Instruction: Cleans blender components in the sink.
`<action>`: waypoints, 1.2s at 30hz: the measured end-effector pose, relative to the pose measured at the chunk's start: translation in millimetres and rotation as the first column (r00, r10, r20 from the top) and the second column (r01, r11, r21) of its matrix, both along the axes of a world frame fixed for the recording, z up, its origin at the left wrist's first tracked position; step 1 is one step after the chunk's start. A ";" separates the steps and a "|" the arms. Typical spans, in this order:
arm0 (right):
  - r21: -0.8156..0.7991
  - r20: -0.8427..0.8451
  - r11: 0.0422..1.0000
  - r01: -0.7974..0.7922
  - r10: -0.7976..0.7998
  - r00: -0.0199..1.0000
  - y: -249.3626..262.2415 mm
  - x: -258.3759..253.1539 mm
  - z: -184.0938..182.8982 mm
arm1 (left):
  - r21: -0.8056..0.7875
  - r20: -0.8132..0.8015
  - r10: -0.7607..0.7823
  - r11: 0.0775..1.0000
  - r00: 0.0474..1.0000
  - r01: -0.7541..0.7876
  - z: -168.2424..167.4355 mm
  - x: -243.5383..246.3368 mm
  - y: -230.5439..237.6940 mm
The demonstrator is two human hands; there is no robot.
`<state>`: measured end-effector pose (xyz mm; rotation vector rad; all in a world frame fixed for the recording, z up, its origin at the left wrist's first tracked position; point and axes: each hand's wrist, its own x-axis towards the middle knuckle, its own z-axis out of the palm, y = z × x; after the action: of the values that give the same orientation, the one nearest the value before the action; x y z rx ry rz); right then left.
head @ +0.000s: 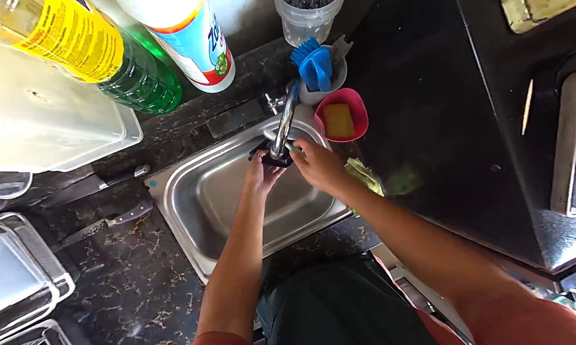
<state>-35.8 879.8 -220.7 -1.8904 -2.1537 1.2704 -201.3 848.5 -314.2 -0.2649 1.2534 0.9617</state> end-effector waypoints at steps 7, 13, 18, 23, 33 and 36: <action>-0.024 0.178 0.988 -0.150 0.152 0.972 -3.9 3.7 -27.1 | 0.067 -0.408 -0.281 0.940 0.869 0.335 7.4 8.1 -6.2; -0.093 0.268 0.974 -0.204 0.222 0.937 -15.4 -15.5 -6.3 | 0.073 -0.660 -0.339 0.859 0.670 0.506 -10.5 13.6 -28.4; -0.084 0.286 0.978 -0.192 0.209 0.935 -9.9 -13.4 -12.9 | 0.080 -0.711 -0.306 0.859 0.633 0.505 -16.4 22.3 -24.9; -0.123 0.333 0.977 -0.176 0.208 0.920 6.4 -8.6 -20.2 | 0.144 -0.739 -0.274 0.827 0.615 0.543 -20.5 21.2 -31.2; -0.088 0.176 0.992 -0.087 0.101 0.979 -17.3 5.0 -24.7 | 0.169 -0.472 -0.150 0.952 0.869 0.256 -9.4 10.0 -32.6; -0.062 0.195 0.996 -0.067 0.078 0.978 -18.4 13.3 -42.9 | 0.162 -0.396 -0.114 0.968 0.911 0.191 -8.4 9.0 -31.4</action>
<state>-22.5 861.4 -263.6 -2.0587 -2.3243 1.2134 -192.3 817.0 -322.6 0.1885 1.4970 1.0231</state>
